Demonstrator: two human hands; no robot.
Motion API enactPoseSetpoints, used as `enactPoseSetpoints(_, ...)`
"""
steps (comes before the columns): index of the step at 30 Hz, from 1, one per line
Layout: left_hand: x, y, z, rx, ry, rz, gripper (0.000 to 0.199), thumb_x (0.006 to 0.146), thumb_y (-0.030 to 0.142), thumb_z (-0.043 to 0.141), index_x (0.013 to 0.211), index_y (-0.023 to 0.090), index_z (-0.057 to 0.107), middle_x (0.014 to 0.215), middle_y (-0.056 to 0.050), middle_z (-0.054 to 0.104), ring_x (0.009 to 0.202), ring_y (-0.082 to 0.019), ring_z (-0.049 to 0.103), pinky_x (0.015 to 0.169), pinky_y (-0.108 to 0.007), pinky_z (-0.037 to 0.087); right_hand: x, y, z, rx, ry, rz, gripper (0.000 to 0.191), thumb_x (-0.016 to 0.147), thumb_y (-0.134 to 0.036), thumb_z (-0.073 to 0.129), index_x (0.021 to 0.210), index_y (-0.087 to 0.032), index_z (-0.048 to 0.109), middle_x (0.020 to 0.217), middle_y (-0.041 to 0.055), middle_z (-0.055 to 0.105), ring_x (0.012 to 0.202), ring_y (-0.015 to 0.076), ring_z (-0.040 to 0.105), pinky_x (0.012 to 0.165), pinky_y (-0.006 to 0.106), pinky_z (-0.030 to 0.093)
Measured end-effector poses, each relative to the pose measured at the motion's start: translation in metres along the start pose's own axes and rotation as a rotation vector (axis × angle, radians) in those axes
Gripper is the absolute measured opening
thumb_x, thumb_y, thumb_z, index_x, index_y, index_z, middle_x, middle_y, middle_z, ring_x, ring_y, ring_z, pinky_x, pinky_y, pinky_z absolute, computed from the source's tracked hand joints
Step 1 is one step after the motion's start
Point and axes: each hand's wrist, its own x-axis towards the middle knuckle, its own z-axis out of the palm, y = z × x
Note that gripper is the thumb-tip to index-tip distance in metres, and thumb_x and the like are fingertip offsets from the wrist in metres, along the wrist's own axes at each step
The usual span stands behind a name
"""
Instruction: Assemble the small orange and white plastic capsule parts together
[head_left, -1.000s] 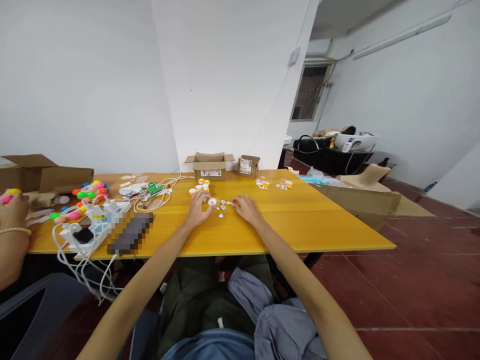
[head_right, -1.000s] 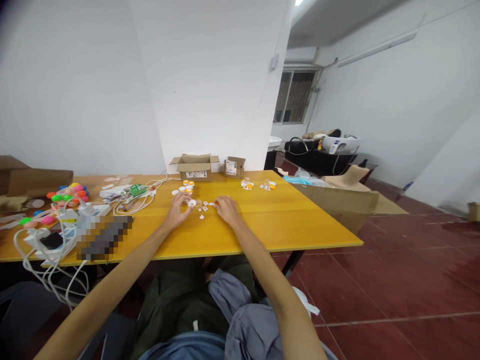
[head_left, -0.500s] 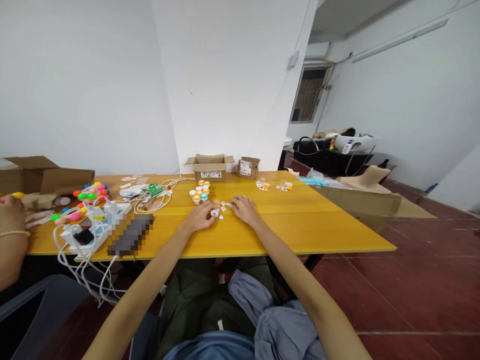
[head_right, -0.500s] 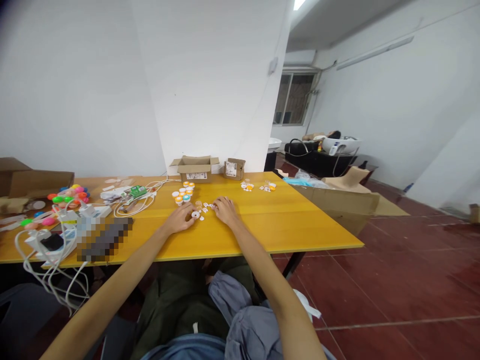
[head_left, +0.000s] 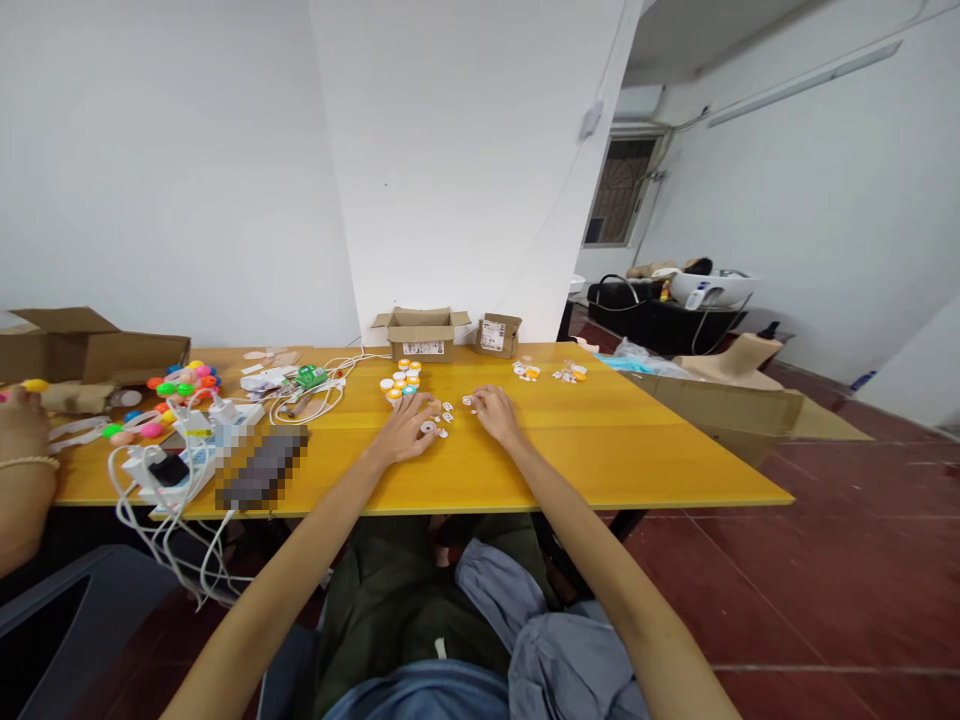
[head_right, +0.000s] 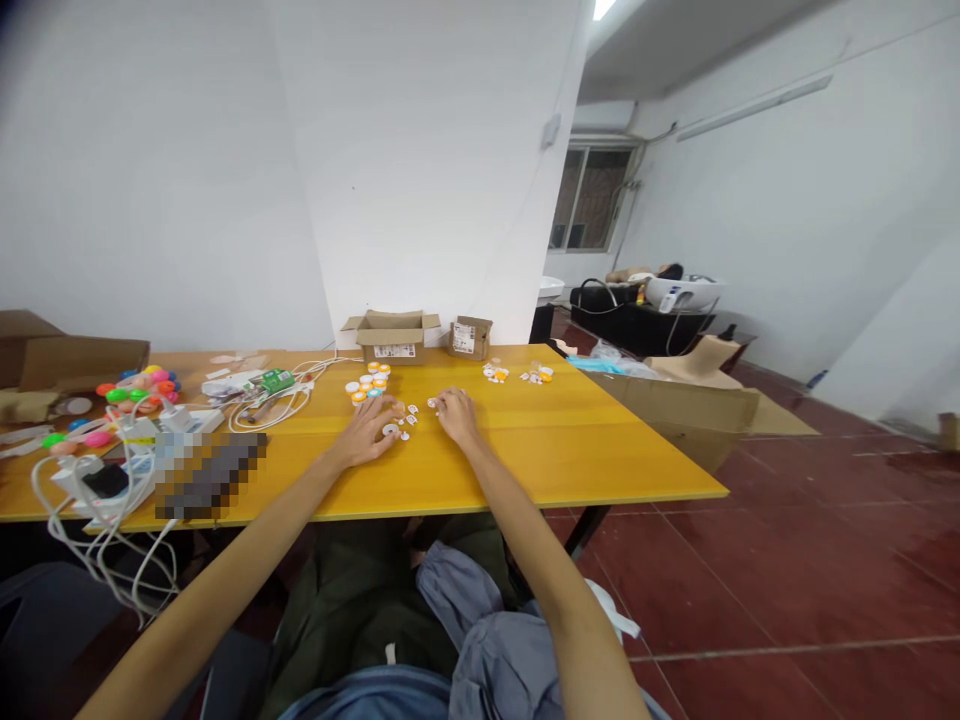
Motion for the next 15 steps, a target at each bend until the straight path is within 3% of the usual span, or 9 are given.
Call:
enactPoseSetpoints(6, 0.0006, 0.0009, 0.0032, 0.032, -0.081, -0.002, 0.034, 0.093, 0.045, 0.051, 0.123, 0.032, 0.064, 0.15, -0.007, 0.04, 0.137, -0.032, 0.034, 0.114, -0.059, 0.028, -0.0011, 0.0006, 0.0, -0.008, -0.017, 0.008, 0.019, 0.091, -0.024, 0.058, 0.079, -0.024, 0.073, 0.099, 0.0088, 0.071, 0.095, 0.0229, 0.062, 0.087, 0.034, 0.045)
enactPoseSetpoints(15, 0.0018, -0.0039, 0.0054, -0.026, -0.13, 0.002, 0.035, 0.095, 0.046, 0.046, 0.124, 0.039, 0.064, 0.151, -0.004, 0.039, 0.14, -0.032, 0.031, 0.114, -0.062, 0.026, -0.0006, 0.0034, 0.0047, 0.003, -0.028, -0.009, 0.016, 0.089, -0.028, 0.063, 0.076, -0.025, 0.072, 0.097, 0.0088, 0.071, 0.094, 0.0229, 0.063, 0.084, 0.033, 0.045)
